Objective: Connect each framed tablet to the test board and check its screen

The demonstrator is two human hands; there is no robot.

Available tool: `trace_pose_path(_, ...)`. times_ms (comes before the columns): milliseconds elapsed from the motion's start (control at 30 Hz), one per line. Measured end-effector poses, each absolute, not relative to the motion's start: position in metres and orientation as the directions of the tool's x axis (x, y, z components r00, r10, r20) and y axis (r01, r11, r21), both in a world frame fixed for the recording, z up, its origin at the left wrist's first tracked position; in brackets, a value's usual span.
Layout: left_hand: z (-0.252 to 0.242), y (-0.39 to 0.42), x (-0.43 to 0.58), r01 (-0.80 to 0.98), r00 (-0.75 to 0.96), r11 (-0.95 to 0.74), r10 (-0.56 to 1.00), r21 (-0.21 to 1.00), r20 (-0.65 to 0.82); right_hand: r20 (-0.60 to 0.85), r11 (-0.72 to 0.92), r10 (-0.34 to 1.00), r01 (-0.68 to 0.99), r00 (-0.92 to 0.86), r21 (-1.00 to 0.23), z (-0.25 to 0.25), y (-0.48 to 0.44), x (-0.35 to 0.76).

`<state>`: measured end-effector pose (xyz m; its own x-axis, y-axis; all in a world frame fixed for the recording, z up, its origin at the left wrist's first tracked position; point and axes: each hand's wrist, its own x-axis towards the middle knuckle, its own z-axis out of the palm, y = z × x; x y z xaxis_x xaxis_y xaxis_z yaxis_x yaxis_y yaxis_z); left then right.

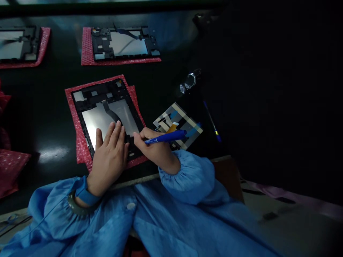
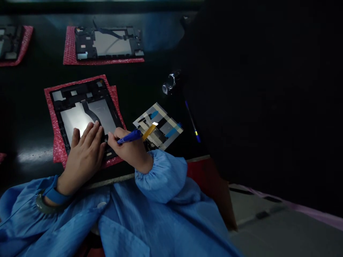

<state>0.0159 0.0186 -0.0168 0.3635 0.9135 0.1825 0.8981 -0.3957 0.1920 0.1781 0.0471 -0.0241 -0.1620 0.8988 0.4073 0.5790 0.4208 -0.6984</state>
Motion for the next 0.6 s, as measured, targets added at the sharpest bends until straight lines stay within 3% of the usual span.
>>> trace_pose_path(267,-0.018,0.019,0.016,0.898,0.366,-0.400,0.910,0.180,0.197,0.402,0.368,0.915,0.503,-0.043,-0.782,-0.009,0.056,0.190)
trace_pose_path(333,-0.017,0.020,0.016,0.898,0.368,-0.405,0.906,0.175,0.207,0.384,0.294,0.922,0.565,0.044,-0.771,0.003,0.069,0.211)
trace_pose_path(400,-0.017,0.020,0.016,0.897,0.372,-0.409,0.903,0.167,0.213,0.358,0.159,0.926,0.732,0.122,-0.662,0.015,0.084,0.240)
trace_pose_path(500,-0.017,0.020,0.016,0.899,0.372,-0.409,0.902,0.159,0.219,0.266,-0.091,0.943,0.926,0.198,-0.366,0.025,0.105,0.282)
trace_pose_path(600,-0.018,0.020,0.015,0.903,0.364,-0.401,0.905,0.153,0.220,0.271,-0.117,0.947,0.970,0.174,-0.214,0.020,0.123,0.309)
